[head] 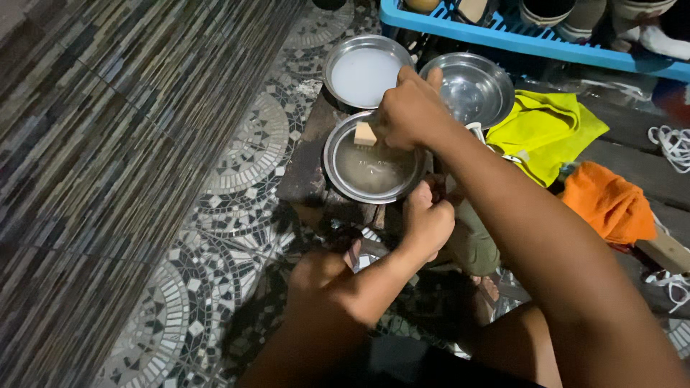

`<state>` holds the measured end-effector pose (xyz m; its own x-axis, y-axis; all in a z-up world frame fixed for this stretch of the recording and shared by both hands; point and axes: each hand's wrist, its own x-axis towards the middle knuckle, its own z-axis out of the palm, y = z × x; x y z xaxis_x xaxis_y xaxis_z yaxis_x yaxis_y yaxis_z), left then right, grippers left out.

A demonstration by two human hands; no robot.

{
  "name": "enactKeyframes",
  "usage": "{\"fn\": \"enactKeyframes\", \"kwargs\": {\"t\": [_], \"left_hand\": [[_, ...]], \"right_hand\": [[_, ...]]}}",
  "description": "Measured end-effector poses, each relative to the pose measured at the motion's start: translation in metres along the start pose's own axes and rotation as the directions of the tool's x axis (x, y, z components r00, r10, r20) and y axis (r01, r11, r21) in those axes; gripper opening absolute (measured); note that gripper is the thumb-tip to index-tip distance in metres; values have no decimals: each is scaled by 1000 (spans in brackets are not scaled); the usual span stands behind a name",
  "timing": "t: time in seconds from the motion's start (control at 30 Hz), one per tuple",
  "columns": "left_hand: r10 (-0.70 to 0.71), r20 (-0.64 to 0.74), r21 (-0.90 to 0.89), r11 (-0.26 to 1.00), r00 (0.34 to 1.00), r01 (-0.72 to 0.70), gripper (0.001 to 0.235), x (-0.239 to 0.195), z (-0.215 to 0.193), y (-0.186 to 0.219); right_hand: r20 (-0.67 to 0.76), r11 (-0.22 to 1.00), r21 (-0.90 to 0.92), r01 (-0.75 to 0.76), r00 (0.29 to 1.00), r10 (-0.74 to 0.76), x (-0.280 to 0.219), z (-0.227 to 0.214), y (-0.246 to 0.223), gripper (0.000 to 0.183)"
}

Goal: The person scrubs a white sneaker with a brush, dipping it into a bowl of water to wet the bristles. They clean the upper, sides, and sole of the shoe, then wipe it with a cloth.

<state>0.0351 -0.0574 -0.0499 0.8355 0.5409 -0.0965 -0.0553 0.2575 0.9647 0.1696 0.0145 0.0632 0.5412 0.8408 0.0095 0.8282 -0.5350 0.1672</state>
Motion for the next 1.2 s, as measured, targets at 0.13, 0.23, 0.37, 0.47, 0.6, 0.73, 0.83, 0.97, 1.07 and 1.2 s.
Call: {"fn": "enactKeyframes", "kwargs": {"t": [0.13, 0.23, 0.37, 0.47, 0.6, 0.73, 0.83, 0.97, 1.07, 1.2], "left_hand": [[-98, 8, -55, 994, 995, 98, 26, -6, -3, 15], [-81, -7, 48, 996, 997, 81, 21, -5, -3, 12], [-82, 87, -173, 980, 993, 96, 7, -2, 0, 1], [-98, 32, -89, 991, 995, 101, 7, -2, 1, 0], [-83, -26, 10, 996, 996, 83, 12, 0, -2, -16], [-88, -31, -44, 995, 996, 86, 10, 1, 1, -16], [-87, -28, -16, 996, 996, 86, 9, 6, 6, -20], [-95, -6, -63, 994, 995, 94, 9, 2, 3, -8], [-106, -25, -11, 994, 994, 105, 9, 5, -2, -14], [-114, -28, -4, 993, 993, 114, 9, 16, 3, -36]], "right_hand": [[124, 990, 140, 6, 992, -24, -18, -46, -5, 28], [65, 965, 257, 49, 996, -68, -22, -50, 8, 21], [20, 717, 698, 2, 1000, -23, -26, -48, 23, 31], [-4, 491, 871, -33, 997, 73, -36, -36, 21, 23], [-14, 629, 772, -92, 987, 161, -29, -2, 19, 27], [-20, 689, 716, -112, 983, 181, -21, 12, 27, 31], [-93, 628, 778, -20, 985, 146, -25, 2, 29, 33], [-14, 474, 878, -62, 988, 156, -26, 8, 29, 33], [-48, 621, 782, -47, 990, 136, -25, 19, 29, 37], [-82, 547, 837, 4, 990, 118, -25, 12, 31, 29]]}}
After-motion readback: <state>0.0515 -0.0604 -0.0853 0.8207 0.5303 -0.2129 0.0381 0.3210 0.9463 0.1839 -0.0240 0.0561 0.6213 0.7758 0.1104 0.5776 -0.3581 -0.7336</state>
